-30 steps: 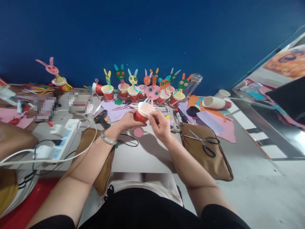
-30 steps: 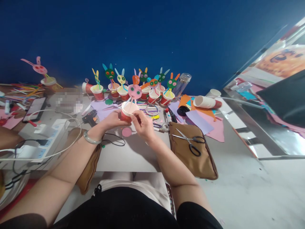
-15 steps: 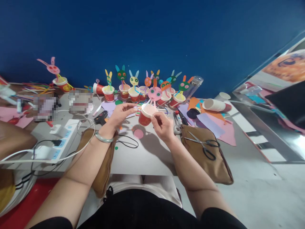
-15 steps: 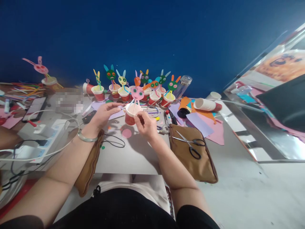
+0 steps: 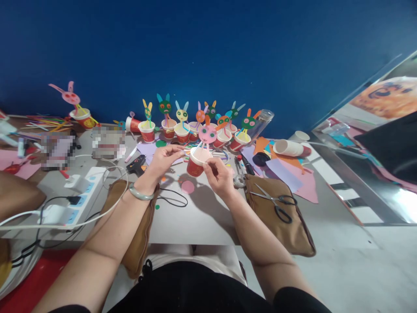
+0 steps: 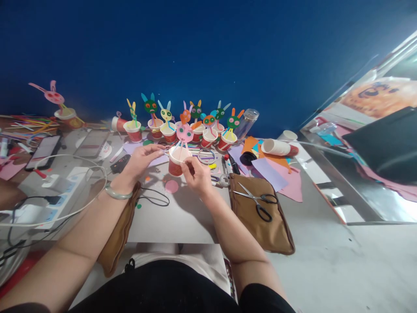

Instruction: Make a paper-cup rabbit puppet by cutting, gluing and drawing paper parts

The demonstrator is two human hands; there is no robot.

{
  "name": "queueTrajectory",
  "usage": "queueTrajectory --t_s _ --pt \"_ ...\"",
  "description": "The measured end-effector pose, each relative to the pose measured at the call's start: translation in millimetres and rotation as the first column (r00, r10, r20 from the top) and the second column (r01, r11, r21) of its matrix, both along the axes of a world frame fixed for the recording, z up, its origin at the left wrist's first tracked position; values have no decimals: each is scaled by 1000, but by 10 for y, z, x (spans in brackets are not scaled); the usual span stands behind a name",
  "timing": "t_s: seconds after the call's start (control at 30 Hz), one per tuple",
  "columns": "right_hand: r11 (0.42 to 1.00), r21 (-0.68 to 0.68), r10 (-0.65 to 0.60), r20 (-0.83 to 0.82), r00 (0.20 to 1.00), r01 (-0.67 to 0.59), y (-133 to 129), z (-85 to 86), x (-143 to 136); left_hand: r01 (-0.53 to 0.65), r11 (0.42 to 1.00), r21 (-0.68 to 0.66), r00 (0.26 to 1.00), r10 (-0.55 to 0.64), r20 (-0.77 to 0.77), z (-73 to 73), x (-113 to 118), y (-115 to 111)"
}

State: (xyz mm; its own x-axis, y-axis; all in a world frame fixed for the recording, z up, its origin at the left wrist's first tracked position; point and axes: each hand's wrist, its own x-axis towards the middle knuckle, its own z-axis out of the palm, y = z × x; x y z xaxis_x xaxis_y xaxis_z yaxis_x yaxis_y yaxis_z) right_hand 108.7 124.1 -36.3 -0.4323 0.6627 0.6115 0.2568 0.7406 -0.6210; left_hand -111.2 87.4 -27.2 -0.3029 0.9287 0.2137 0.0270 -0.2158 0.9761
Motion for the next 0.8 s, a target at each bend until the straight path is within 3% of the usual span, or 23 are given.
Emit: queueTrajectory --t_s 0.3,0.8 --pt "1000 12 -5 24 1000 4 25 -36 11 31 998 -52 998 -28 56 -74 -21 30" --pt "998 50 -34 41 999 32 13 -55 9 -25 1000 -9 998 24 -65 -63 -25 17"
